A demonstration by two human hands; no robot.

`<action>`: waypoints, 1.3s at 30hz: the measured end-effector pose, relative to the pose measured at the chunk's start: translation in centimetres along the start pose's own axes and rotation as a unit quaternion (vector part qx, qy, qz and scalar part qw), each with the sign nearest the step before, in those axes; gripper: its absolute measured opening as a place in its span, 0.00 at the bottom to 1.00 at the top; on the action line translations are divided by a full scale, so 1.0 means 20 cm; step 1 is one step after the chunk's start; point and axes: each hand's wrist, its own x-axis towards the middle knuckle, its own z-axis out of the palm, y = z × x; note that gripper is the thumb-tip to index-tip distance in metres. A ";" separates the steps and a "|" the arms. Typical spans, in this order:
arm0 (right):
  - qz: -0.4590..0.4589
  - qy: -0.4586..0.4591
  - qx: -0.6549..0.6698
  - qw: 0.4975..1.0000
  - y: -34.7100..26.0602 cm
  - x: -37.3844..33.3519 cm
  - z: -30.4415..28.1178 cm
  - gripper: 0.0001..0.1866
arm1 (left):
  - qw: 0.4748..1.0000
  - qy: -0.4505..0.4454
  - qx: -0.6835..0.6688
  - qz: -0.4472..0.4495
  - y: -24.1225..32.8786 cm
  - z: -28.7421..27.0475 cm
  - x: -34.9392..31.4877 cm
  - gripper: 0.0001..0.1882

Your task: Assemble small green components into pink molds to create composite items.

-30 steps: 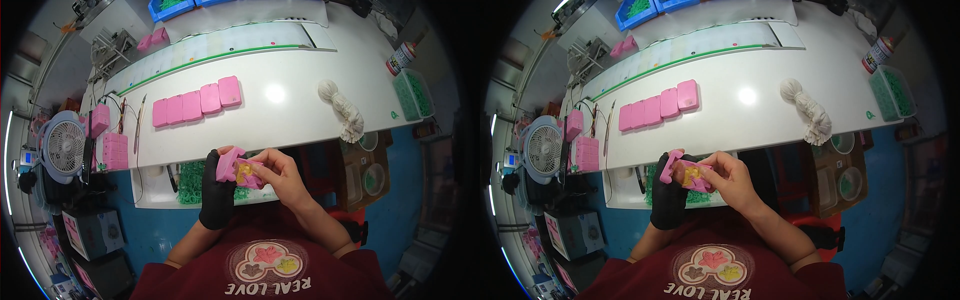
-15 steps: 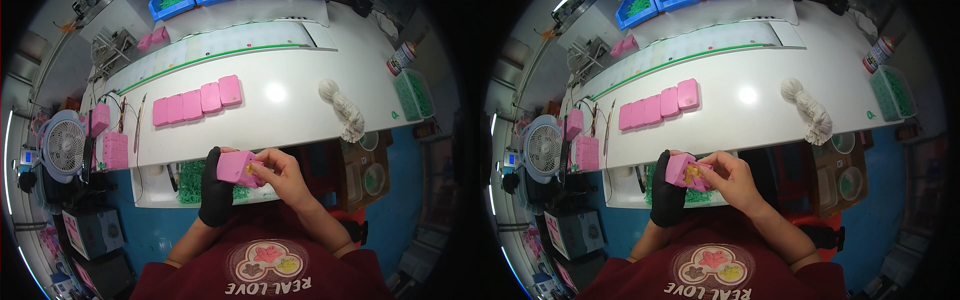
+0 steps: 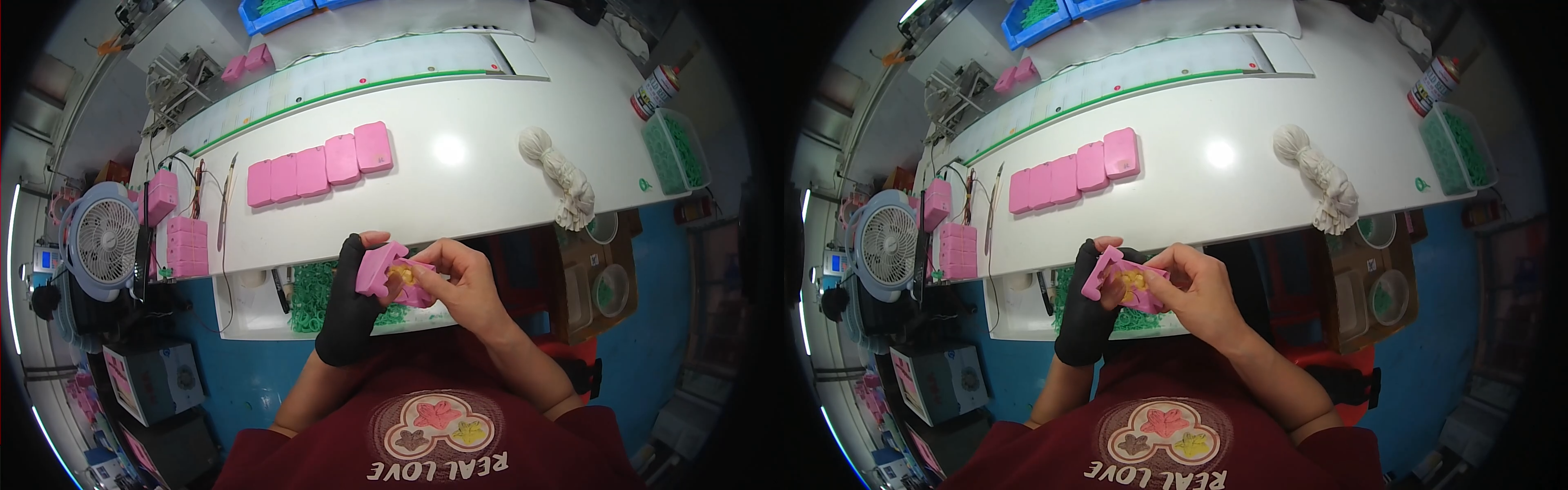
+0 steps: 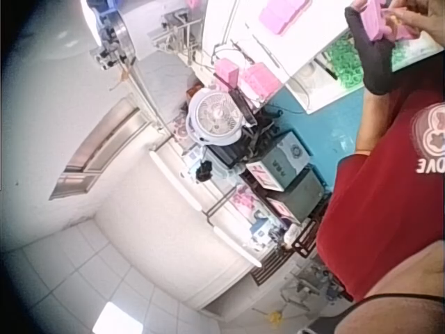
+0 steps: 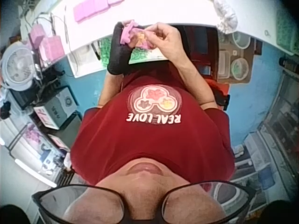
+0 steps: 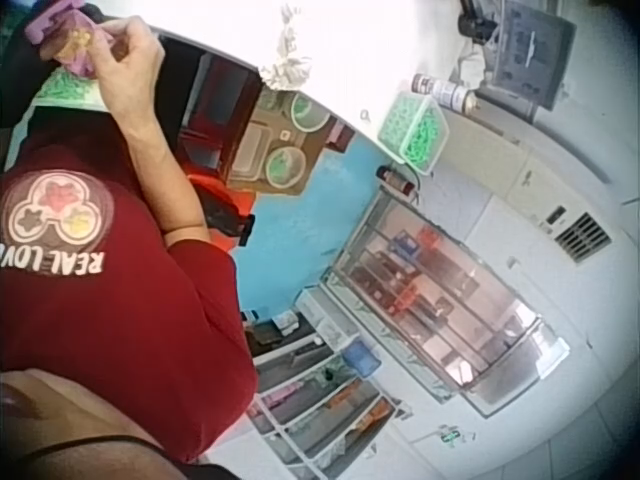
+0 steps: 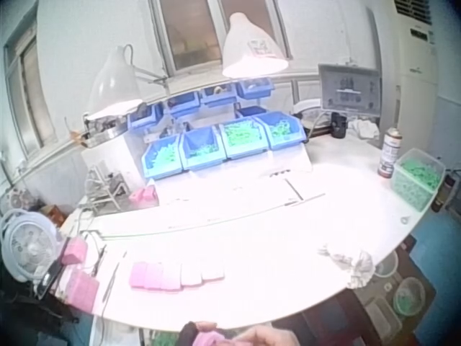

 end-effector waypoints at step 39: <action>0.045 -0.045 -0.099 0.993 -0.06 0.00 -0.05 0.09 | 0.869 -0.156 0.399 0.248 0.12 -0.13 -0.03 0.30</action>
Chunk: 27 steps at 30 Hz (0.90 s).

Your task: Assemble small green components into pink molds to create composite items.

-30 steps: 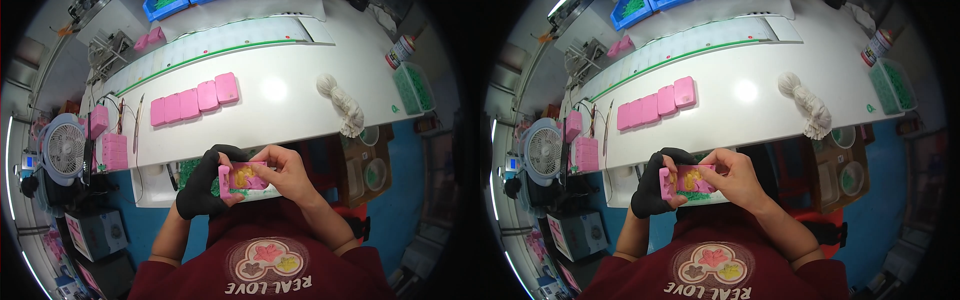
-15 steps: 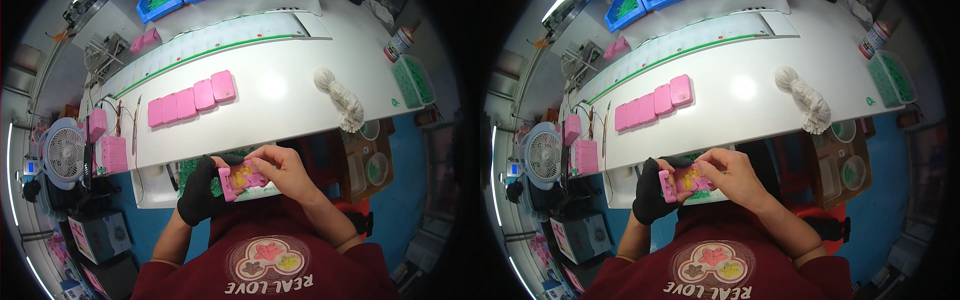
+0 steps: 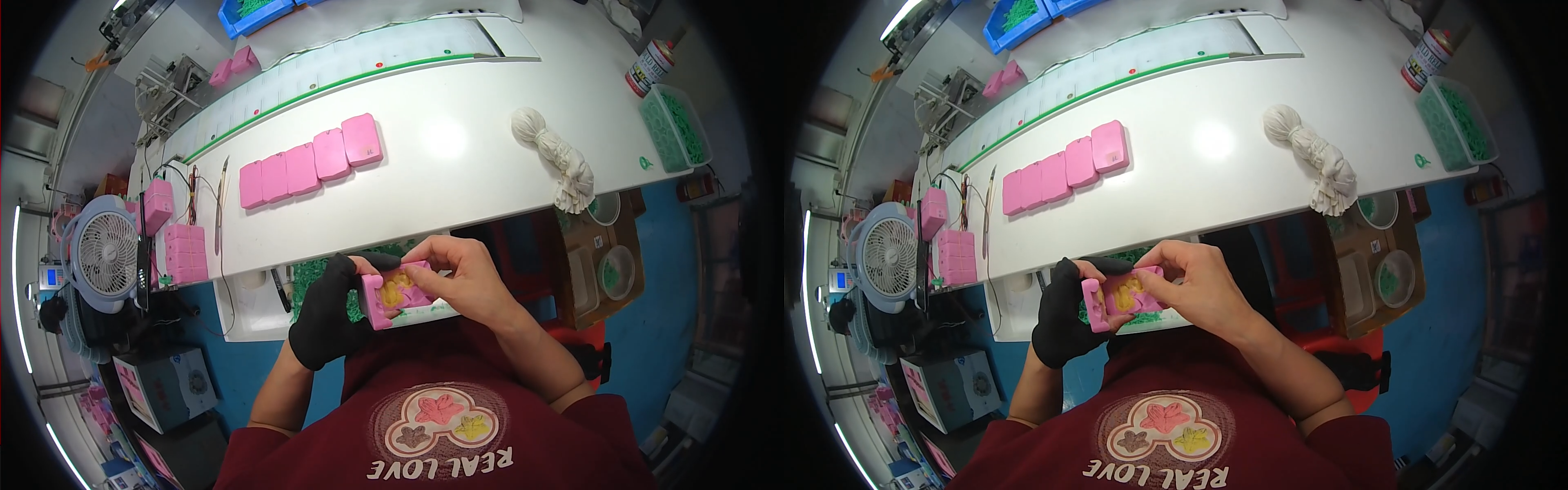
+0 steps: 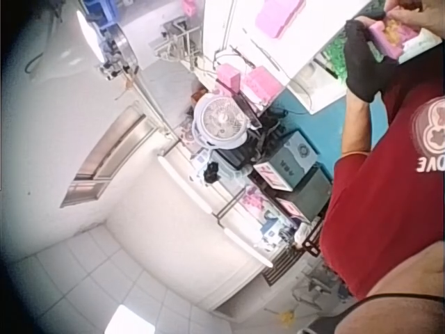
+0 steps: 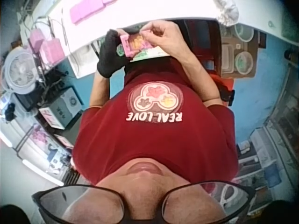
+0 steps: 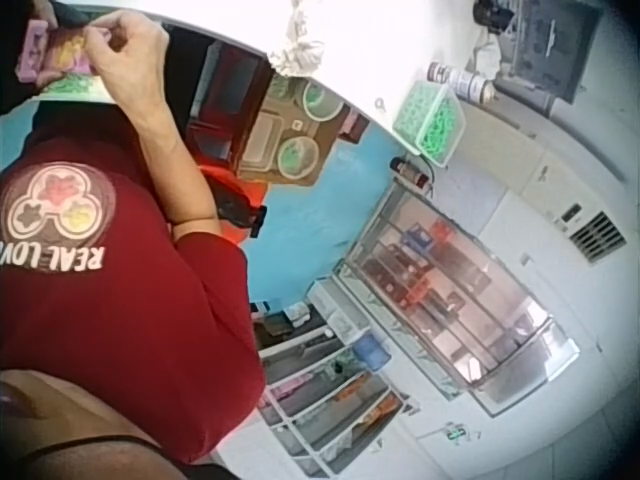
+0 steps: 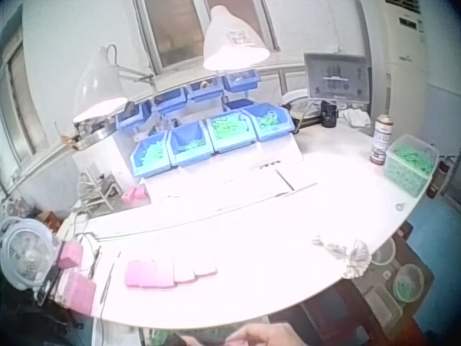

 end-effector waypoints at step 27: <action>-0.028 -0.002 -0.019 0.999 -0.04 -0.02 -0.01 0.12 | 0.994 0.006 -0.109 -0.004 -0.08 0.04 -0.05 0.25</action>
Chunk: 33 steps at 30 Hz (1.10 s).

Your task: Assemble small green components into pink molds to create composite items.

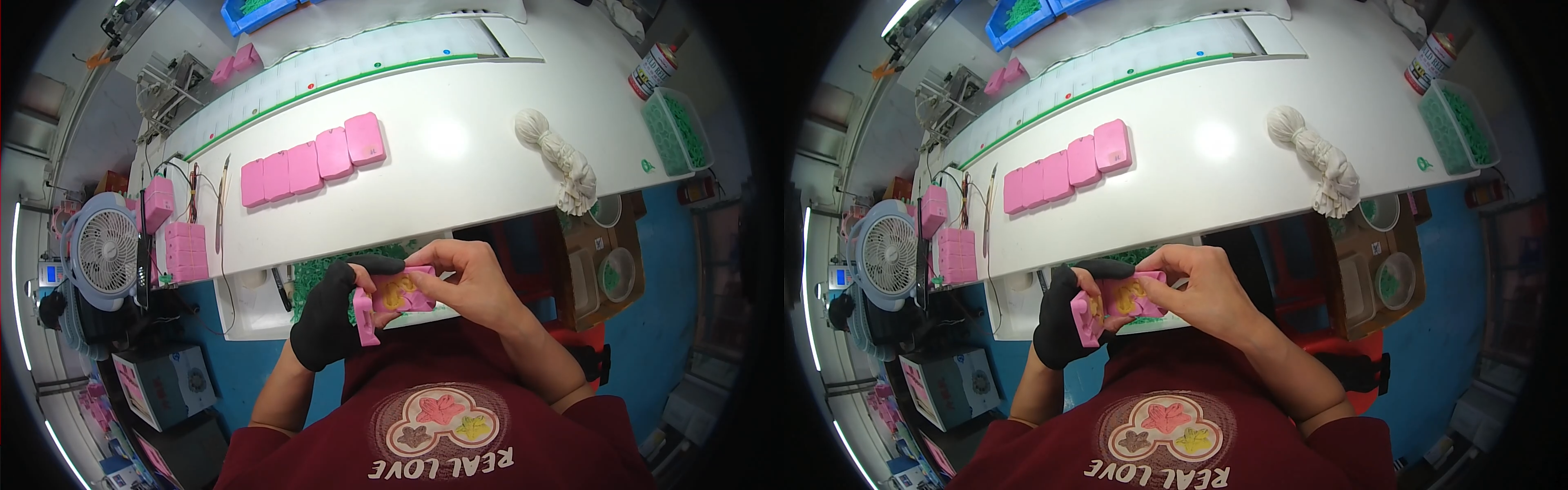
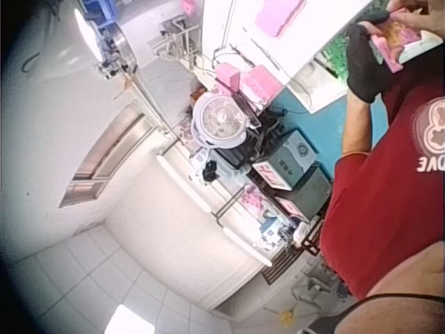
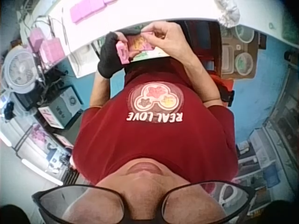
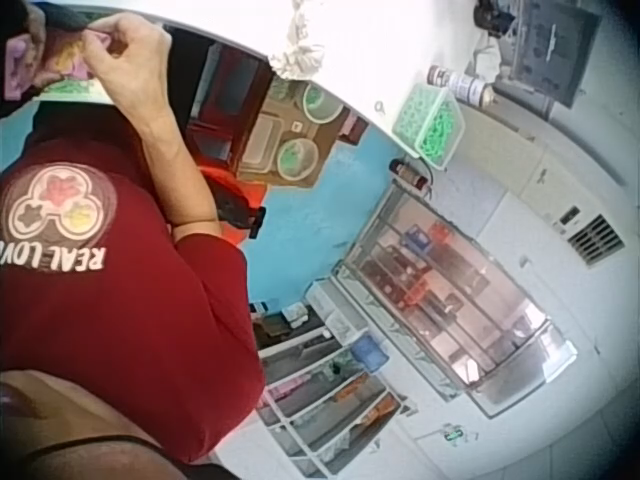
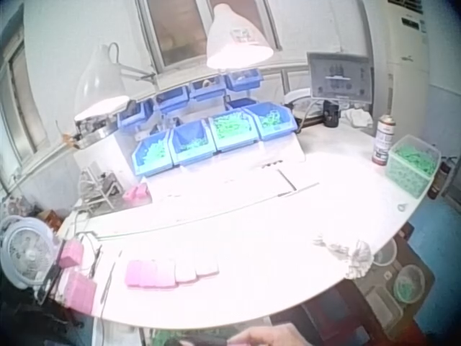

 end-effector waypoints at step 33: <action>0.031 0.025 0.128 0.991 0.04 -0.06 0.12 0.16 | 0.997 0.061 0.025 0.032 -0.02 0.02 -0.03 0.28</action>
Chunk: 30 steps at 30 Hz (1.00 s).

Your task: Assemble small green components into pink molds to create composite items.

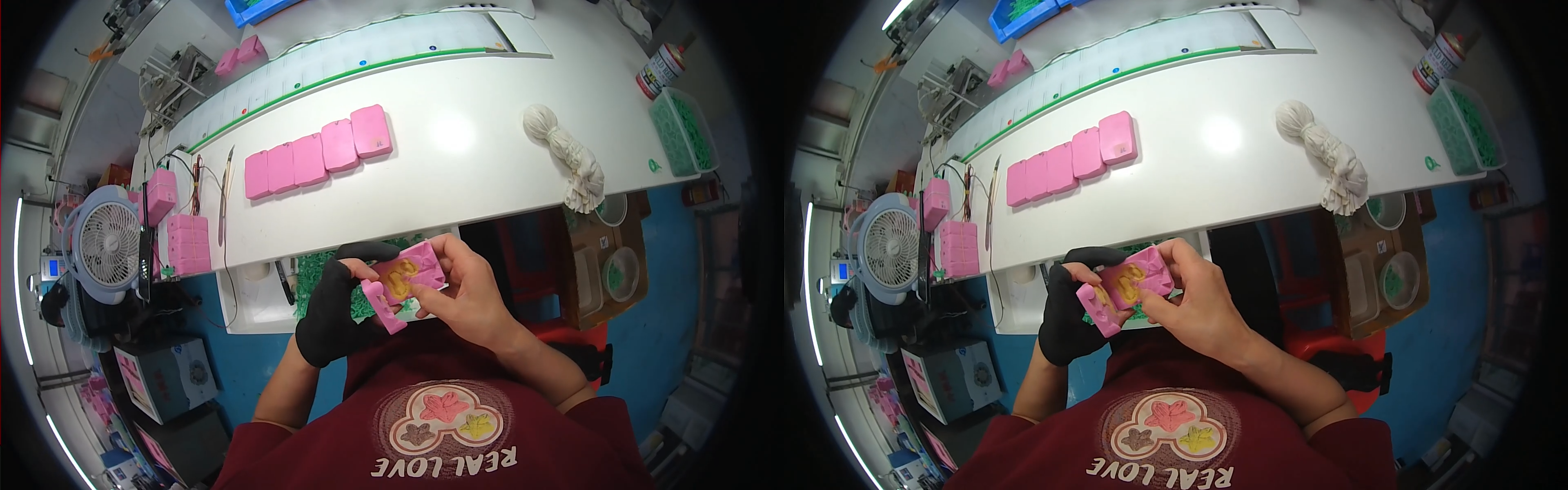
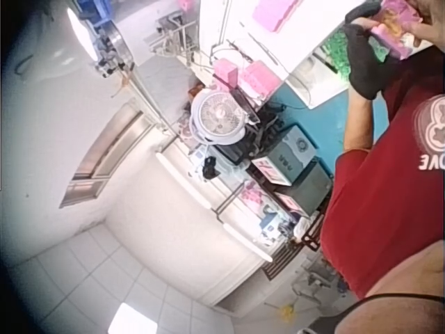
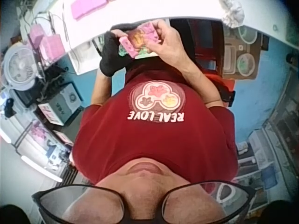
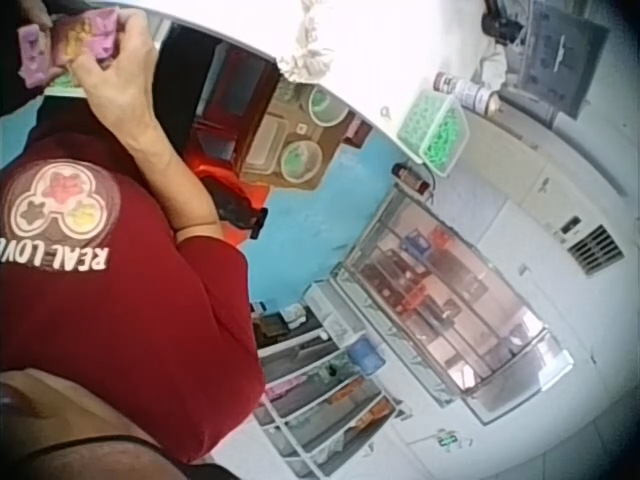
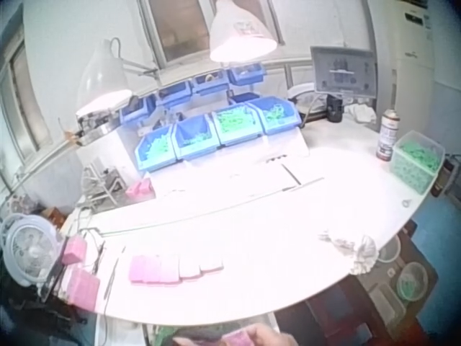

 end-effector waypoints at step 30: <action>-0.063 0.002 -0.042 0.997 0.05 0.00 0.05 0.16 | 0.990 0.013 0.133 -0.035 0.02 -0.01 -0.06 0.32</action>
